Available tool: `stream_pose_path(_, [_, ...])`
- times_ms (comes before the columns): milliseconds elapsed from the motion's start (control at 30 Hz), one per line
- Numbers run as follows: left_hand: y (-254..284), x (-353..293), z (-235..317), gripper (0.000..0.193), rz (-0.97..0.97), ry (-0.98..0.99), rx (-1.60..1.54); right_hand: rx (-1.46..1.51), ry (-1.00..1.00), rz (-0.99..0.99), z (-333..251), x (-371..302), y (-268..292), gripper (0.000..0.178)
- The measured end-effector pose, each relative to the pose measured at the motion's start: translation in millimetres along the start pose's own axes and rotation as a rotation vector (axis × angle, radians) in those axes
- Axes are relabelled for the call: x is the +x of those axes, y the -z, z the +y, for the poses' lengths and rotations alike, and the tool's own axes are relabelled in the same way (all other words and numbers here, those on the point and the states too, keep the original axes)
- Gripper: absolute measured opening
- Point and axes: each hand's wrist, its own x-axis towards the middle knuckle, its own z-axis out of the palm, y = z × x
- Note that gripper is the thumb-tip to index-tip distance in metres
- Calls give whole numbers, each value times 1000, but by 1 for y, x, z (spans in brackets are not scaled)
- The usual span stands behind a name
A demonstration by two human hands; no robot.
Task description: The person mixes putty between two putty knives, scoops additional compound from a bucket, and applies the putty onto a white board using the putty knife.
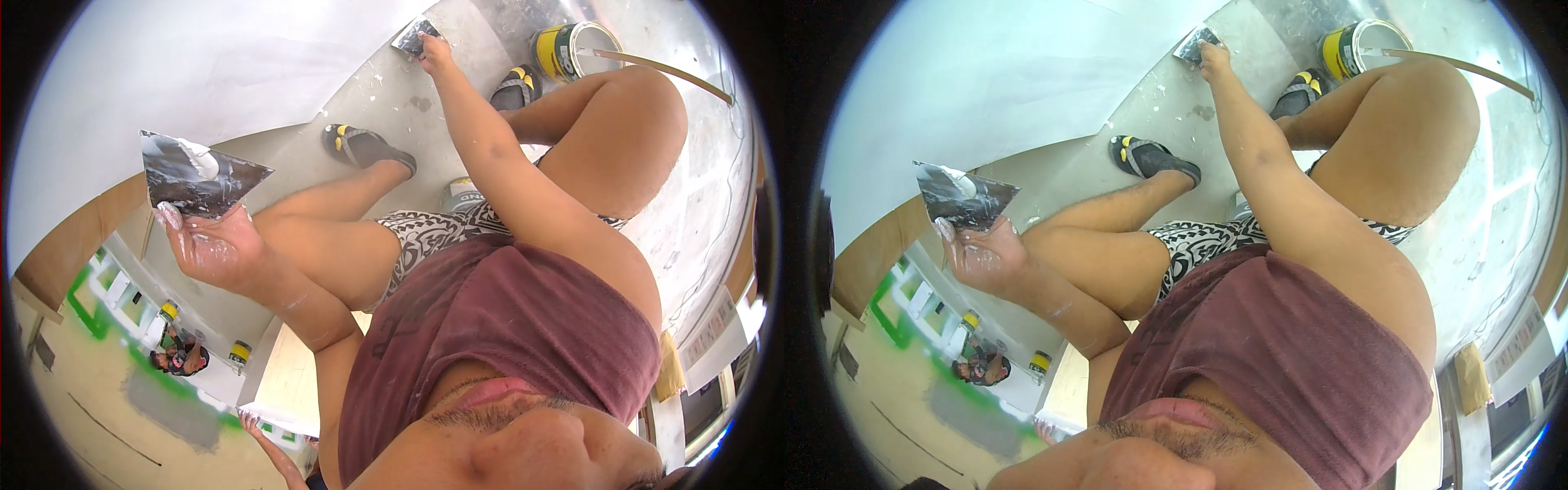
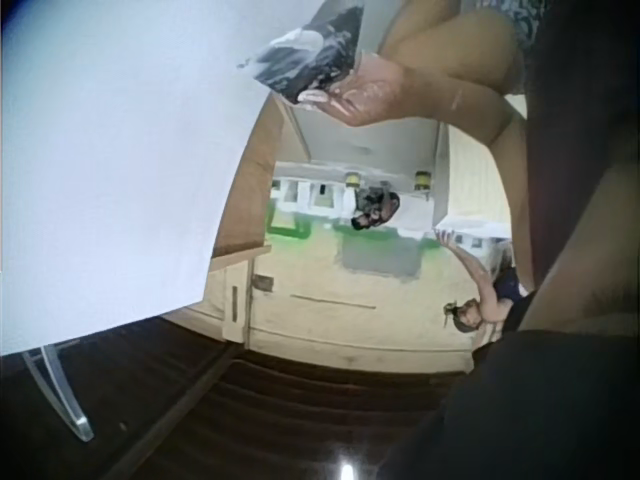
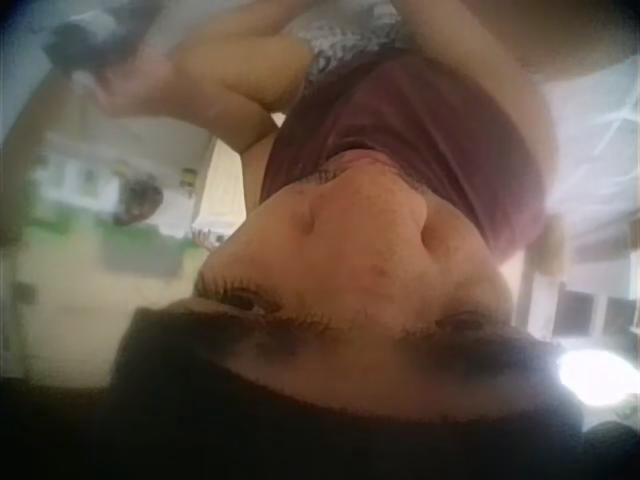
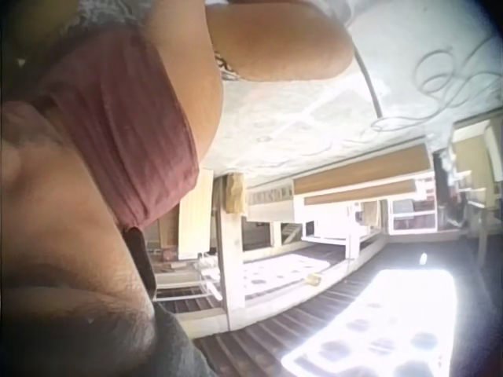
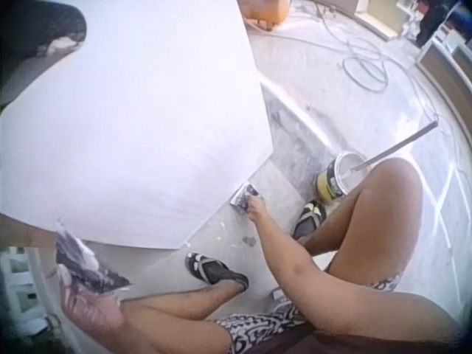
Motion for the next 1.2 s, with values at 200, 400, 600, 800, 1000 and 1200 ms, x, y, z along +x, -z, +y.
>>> stream_pose_path(200, [5,1,2,34,-80,58,-68,53,18,9,3,-1,-10,25])
stream_pose_path(400, [-2,-1,2,33,-39,55,-30,84,222,101,-18,-6,-52,23])
stream_pose_path(600, [10,-3,6,34,48,42,-57,-22,447,-78,-53,-80,-134,34])
stream_pose_path(800, [22,-3,6,42,36,13,-69,-685,920,238,-68,-182,-209,43])
stream_pose_path(1000, [23,3,3,47,-47,10,-81,-834,1159,-129,-64,-264,-217,41])
stream_pose_path(1200, [28,-4,7,39,73,-31,-65,-532,1319,-117,-16,-185,-127,40])
